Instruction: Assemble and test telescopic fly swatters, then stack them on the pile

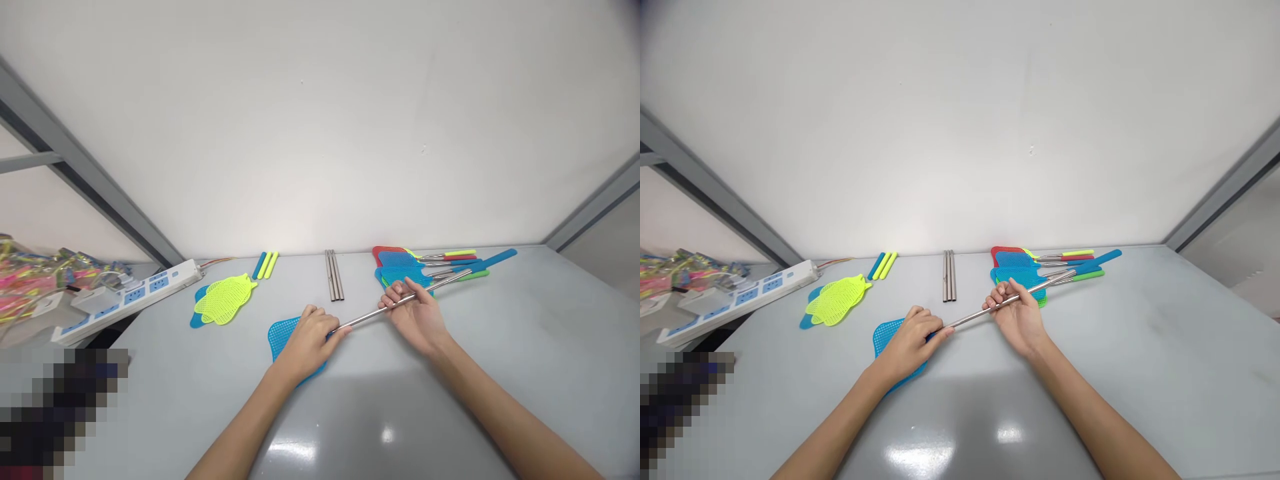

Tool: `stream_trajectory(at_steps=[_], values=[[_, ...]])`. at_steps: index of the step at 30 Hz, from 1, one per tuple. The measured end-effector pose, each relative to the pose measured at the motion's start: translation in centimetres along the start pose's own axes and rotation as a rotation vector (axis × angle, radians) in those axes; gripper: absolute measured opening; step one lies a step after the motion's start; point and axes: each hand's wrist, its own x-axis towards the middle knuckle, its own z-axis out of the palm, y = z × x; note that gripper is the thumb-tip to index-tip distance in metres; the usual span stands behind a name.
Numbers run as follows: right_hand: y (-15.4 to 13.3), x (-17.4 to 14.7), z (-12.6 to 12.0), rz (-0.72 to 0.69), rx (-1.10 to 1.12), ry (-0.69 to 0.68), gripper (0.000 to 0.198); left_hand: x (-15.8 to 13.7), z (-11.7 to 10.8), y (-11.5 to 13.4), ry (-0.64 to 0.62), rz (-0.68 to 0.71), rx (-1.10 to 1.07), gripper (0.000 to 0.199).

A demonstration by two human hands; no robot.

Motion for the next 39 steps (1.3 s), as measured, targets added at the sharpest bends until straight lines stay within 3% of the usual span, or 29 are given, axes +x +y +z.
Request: stream_trajectory(at_steps=[15, 30, 36, 39], values=[[-4.0, 0.7, -2.1, -0.168, 0.05, 0.069, 0.013, 0.2, -0.1, -1.2, 0.075, -0.017, 0.11, 0.031], [-4.3, 1.2, -3.0, -0.203, 0.178, 0.118, 0.01, 0.1, -0.4, -2.5, 0.173, -0.084, 0.182, 0.018], [-4.3, 1.3, -3.3, -0.211, 0.206, 0.131, 0.009, -0.1, -0.4, -2.8, 0.173, -0.089, 0.188, 0.042], [-4.3, 1.3, -3.4, -0.205, 0.24, 0.146, 0.01, 0.0, -0.5, -2.9, 0.206, -0.105, 0.18, 0.044]])
